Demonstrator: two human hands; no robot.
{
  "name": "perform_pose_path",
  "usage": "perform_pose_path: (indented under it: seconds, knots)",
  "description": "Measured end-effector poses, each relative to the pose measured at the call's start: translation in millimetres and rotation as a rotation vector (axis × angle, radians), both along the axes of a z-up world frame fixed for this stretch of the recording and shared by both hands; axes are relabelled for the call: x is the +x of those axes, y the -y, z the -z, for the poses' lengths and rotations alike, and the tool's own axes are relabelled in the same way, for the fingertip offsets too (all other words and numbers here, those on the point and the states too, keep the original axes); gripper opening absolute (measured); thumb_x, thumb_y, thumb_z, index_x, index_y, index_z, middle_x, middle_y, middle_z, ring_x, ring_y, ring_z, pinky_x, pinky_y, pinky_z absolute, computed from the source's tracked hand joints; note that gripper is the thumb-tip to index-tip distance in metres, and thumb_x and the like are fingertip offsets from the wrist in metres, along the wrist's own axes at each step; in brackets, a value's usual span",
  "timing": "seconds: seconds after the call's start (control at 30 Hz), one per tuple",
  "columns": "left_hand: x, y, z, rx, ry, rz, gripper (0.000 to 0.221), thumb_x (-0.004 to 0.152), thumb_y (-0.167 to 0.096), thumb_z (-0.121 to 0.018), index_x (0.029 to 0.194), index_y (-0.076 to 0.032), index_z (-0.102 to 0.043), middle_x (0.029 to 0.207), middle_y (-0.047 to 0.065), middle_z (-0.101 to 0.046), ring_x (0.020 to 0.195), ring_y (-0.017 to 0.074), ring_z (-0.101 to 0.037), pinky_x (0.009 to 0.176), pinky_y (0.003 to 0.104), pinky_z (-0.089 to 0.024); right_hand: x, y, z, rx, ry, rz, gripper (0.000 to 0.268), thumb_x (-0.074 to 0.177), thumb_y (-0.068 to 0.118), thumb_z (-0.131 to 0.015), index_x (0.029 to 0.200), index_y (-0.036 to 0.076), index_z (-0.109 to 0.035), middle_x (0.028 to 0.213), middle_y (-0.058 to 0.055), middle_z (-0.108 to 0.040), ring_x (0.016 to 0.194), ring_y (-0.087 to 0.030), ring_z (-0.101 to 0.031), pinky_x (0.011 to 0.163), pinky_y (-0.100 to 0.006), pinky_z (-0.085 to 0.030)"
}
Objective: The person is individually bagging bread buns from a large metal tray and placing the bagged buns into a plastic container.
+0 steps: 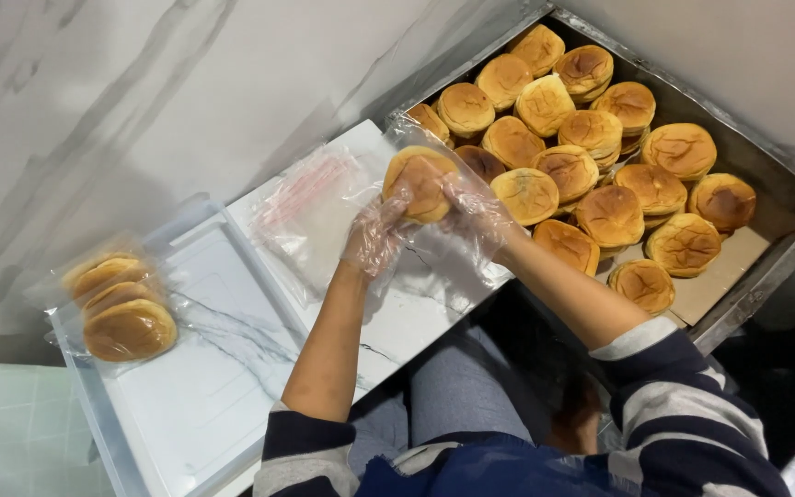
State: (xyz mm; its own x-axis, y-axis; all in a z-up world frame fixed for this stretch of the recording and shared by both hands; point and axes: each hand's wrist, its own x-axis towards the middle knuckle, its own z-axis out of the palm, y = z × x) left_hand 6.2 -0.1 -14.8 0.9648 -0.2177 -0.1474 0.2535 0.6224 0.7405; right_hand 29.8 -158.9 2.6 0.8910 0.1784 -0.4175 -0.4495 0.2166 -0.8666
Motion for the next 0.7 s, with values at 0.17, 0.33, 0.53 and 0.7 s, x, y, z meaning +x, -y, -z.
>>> perform_pose_path:
  seconds: [0.17, 0.33, 0.53, 0.7]
  knots:
    - [-4, -6, 16, -0.03, 0.023, 0.064, 0.06, 0.078, -0.024, -0.063, 0.127, -0.003, -0.035, 0.122, 0.018, -0.046, 0.11, 0.0317, -0.048, 0.093, 0.045, -0.04, 36, 18, 51, 0.357, -0.043, -0.176, 0.039, 0.084, 0.033, -0.054, 0.096, -0.004, -0.052, 0.071, -0.024, -0.058, 0.066, -0.029, -0.061, 0.056, -0.033, -0.051]
    - [4, -49, -3, -0.155, 0.072, 0.097, 0.077, 0.073, -0.052, -0.055, 0.13, -0.008, -0.027, 0.124, 0.017, -0.042, 0.111, 0.0296, -0.046, 0.092, 0.043, -0.042, -49, -5, -72, -0.232, 0.534, 0.066, 0.038, 0.077, 0.027, -0.063, 0.1, -0.004, -0.058, 0.098, -0.02, -0.061, 0.091, -0.024, -0.06, 0.081, -0.037, -0.048]
    - [25, -64, 14, -0.285, -0.146, -0.015, 0.078, 0.074, -0.064, -0.041, 0.121, -0.002, -0.043, 0.122, 0.018, -0.046, 0.106, 0.0336, -0.05, 0.085, 0.046, -0.045, -11, 18, -31, 0.117, 0.244, -0.152, 0.032, 0.07, 0.005, -0.068, 0.097, -0.009, -0.057, 0.062, -0.02, -0.056, 0.042, -0.028, -0.06, 0.04, -0.036, -0.052]
    - [29, -33, 44, -0.133, -0.063, 0.163, 0.058, 0.086, -0.05, -0.04, 0.124, -0.006, -0.044, 0.124, 0.015, -0.046, 0.108, 0.0309, -0.05, 0.091, 0.044, -0.042, 8, 13, 16, -0.019, 0.123, -0.073, 0.034, 0.072, 0.004, -0.068, 0.101, -0.007, -0.054, 0.057, -0.026, -0.056, 0.044, -0.033, -0.06, 0.044, -0.039, -0.054]
